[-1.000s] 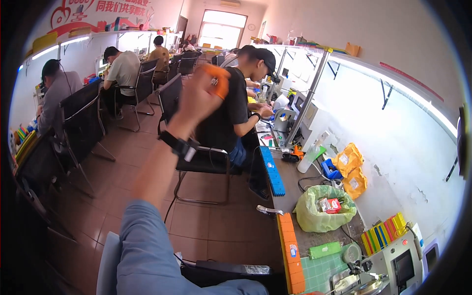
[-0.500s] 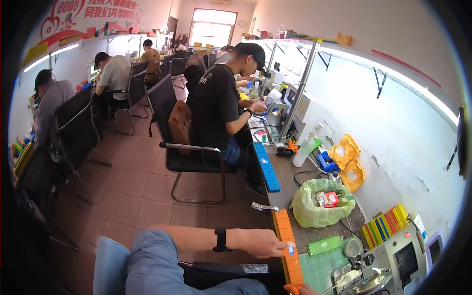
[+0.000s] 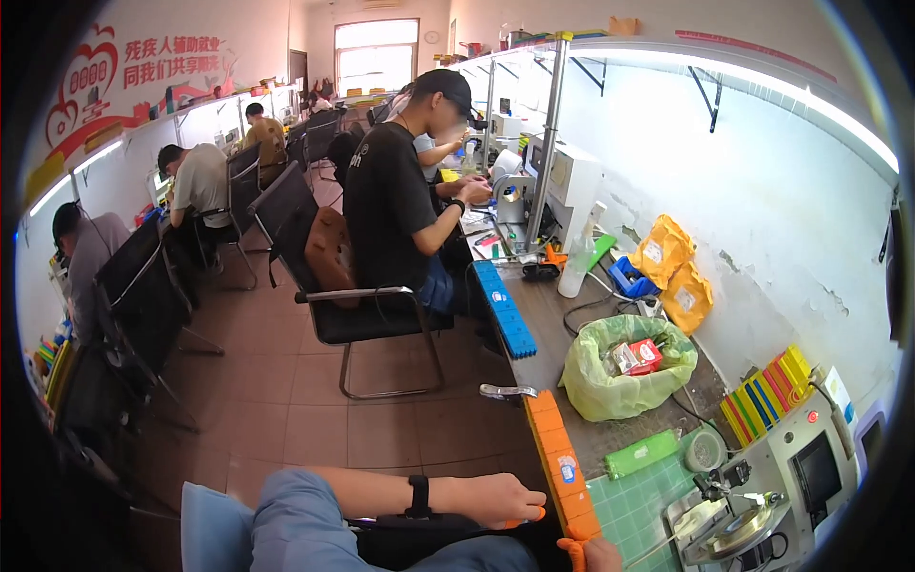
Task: Assemble small electronic or mechanical components using a precision rotating machine, tweezers, and liquid adhesive.
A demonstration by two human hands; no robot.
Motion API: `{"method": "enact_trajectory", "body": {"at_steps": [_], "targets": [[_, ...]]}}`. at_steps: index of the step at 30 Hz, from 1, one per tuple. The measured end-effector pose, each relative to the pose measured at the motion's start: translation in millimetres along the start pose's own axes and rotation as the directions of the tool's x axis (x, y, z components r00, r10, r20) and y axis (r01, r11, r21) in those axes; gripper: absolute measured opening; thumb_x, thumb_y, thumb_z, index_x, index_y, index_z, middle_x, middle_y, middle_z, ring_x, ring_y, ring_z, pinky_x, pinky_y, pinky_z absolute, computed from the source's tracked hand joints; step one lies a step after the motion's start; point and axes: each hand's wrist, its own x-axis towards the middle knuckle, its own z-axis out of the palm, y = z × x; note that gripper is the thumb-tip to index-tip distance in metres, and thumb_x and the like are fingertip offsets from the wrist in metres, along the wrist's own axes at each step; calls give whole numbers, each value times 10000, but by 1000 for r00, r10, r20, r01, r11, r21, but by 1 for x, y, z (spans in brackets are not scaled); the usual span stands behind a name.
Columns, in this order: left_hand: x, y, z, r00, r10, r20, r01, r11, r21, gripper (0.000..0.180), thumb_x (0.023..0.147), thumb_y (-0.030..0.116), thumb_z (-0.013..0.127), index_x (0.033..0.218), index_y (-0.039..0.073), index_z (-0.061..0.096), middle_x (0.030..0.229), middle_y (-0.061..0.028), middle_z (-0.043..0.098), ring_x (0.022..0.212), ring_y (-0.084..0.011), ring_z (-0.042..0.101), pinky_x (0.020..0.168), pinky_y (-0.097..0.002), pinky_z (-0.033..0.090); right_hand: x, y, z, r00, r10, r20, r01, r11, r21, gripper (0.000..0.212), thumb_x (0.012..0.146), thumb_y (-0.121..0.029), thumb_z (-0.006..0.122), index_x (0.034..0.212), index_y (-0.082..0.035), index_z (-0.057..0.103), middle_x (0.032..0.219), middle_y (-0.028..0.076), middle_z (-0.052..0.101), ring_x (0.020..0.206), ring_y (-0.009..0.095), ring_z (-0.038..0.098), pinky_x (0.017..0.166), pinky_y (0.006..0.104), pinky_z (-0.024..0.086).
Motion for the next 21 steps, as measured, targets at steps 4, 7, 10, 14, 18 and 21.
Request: {"method": "enact_trajectory", "body": {"at_steps": [4, 7, 10, 14, 18, 21], "targets": [[-2, 8, 12, 1000, 11, 16, -10, 998, -61, 269, 822, 105, 710, 1066, 52, 610, 971, -122, 536, 726, -318, 630, 603, -418, 526, -3, -3, -3, 995, 99, 25, -100, 994, 38, 211, 1030, -65, 559, 1132, -15, 737, 1057, 216, 721, 1020, 445, 659, 881, 484, 517], [1, 9, 1, 994, 13, -108, -27, 992, -123, 215, 813, 128, 708, 998, 90, 606, 939, -111, 543, 651, -318, 614, 547, -426, 511, -1, 25, 8, 1000, 2, 6, -2, 996, -87, 286, 943, -116, 716, 1212, -21, 696, 1084, 212, 701, 972, 413, 657, 874, 468, 528], [7, 3, -10, 967, -87, -239, 64, 993, -101, 147, 782, 134, 745, 891, 110, 649, 791, -85, 551, 625, -270, 602, 506, -390, 500, 5, 28, 19, 998, -13, -67, 6, 995, -104, 341, 901, -158, 767, 1232, -90, 721, 1077, 169, 700, 1007, 409, 631, 946, 496, 497], [7, -7, -20, 896, -341, -284, 288, 934, -212, 148, 776, -1, 762, 909, 46, 717, 857, -83, 604, 570, -223, 599, 498, -354, 482, 5, 20, 5, 994, 91, -68, -96, 993, -67, 252, 883, -138, 781, 1119, -55, 745, 1097, 119, 720, 1026, 328, 651, 992, 460, 498], [8, -25, -15, 841, -456, -291, 385, 883, -270, 186, 769, -34, 777, 930, 46, 728, 848, -50, 586, 484, -135, 470, 465, -291, 397, 7, 42, 6, 983, 34, -182, -53, 993, -103, 201, 860, -105, 794, 1049, -44, 762, 1076, 73, 736, 980, 276, 663, 1019, 446, 499], [-1, -23, -13, 815, -502, -290, 434, 860, -268, 261, 771, -106, 761, 984, 41, 727, 865, -45, 608, 530, -100, 502, 502, -251, 385, 8, 43, 6, 974, 42, -225, -66, 993, -101, 247, 850, -98, 794, 1085, -33, 758, 1101, 93, 726, 998, 303, 653, 1007, 452, 499]]}}
